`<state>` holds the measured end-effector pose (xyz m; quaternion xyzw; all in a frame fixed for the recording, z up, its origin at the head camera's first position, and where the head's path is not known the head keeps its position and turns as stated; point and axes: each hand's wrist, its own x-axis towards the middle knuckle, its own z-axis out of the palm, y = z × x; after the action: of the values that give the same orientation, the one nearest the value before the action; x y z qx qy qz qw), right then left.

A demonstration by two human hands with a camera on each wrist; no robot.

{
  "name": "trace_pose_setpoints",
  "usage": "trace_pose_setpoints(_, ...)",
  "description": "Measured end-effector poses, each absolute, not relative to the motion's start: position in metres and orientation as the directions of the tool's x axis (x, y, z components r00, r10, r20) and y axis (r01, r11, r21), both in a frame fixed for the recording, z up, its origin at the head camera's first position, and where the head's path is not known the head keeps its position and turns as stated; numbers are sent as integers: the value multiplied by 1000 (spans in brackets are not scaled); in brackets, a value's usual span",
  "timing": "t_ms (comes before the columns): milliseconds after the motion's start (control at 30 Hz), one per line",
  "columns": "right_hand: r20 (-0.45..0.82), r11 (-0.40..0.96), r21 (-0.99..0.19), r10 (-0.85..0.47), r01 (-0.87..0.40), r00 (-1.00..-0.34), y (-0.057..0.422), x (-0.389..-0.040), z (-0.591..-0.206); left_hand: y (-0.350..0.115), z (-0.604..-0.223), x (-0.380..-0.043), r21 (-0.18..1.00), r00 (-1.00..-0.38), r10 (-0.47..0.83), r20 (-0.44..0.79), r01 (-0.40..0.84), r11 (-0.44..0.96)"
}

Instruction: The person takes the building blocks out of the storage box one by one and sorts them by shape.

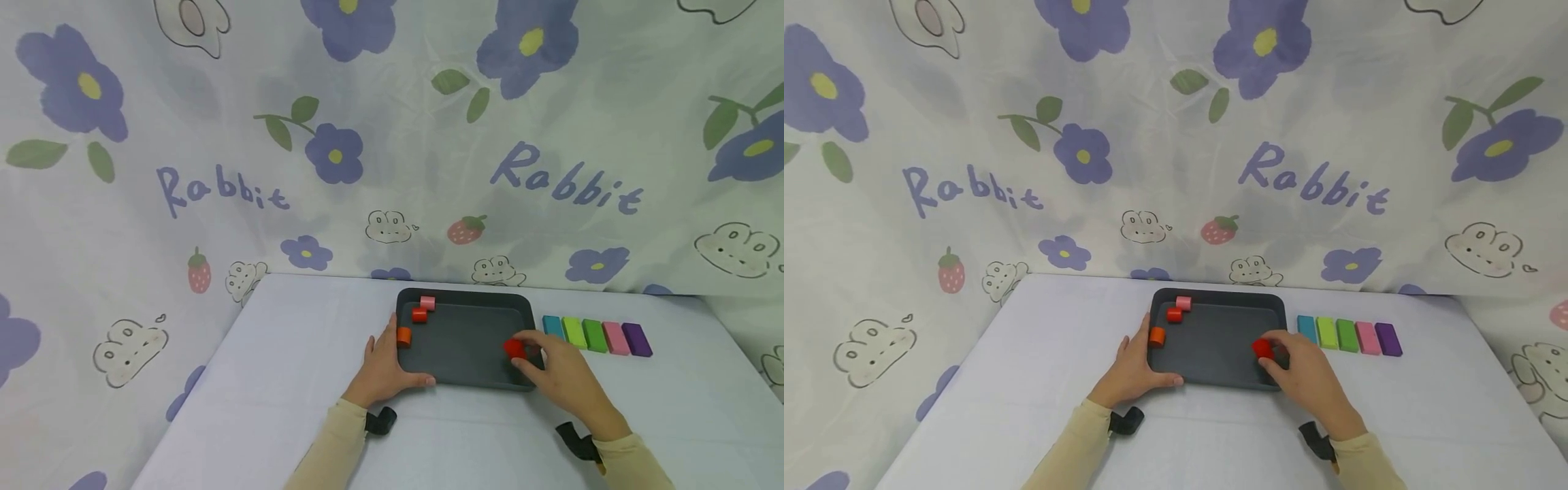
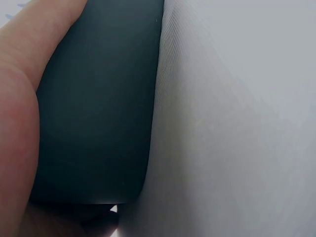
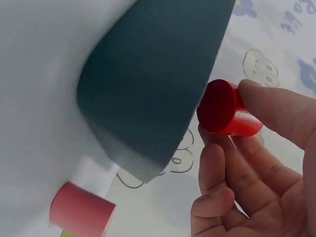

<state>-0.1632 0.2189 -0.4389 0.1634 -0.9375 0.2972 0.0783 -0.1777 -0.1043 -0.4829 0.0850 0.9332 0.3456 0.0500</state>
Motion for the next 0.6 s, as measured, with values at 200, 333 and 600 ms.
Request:
trace_pose_setpoints(200,271,766,-548,-216,-335,-938,226,-160,-440,-104,-485,-178,652,-980,195,-33,127,747)
trace_pose_setpoints(333,270,761,-575,-168,-299,-948,232,-158,-442,-104,-485,-178,654,-979,201,-28,134,744)
trace_pose_setpoints(600,291,769,-567,-147,-294,-945,240,-159,-443,-104,-484,-178,661,-981,194,-21,132,738)
